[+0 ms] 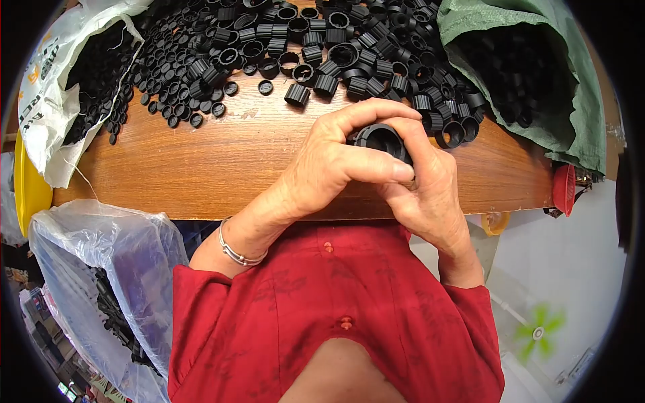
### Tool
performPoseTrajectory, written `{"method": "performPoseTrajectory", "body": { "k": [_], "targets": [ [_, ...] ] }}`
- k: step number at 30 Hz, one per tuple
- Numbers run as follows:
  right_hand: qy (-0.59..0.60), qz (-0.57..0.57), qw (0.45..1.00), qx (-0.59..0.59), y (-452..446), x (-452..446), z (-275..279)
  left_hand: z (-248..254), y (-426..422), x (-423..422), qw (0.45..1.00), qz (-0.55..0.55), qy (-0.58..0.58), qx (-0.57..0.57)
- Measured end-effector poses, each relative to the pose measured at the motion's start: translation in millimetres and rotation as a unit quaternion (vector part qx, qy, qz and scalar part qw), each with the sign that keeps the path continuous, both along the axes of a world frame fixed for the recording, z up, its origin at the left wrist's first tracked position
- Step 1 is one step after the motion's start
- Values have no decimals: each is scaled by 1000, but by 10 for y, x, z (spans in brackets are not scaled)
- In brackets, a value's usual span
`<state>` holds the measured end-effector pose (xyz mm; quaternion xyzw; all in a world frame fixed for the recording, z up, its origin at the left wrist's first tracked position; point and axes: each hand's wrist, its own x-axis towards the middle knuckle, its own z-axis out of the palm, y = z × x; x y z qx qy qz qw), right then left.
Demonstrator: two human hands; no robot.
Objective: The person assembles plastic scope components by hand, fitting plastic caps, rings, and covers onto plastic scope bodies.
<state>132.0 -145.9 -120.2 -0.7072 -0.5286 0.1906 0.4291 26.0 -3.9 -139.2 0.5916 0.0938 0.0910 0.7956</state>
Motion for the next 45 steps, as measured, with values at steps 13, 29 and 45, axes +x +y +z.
{"method": "performPoseTrajectory", "body": {
  "k": [13, 29, 45],
  "targets": [
    [-48, -18, 997, 57, 20, -104, -178, -219, 64, -52, 993, -42, -4, -109],
    [111, -127, 970, 174, 27, 18, -334, -255, -76, -168, 974, 205, -73, -60],
    [-180, 30, 969, 164, 319, 5, -419, -431, 233, -367, 925, 263, -127, -244]
  ]
}}
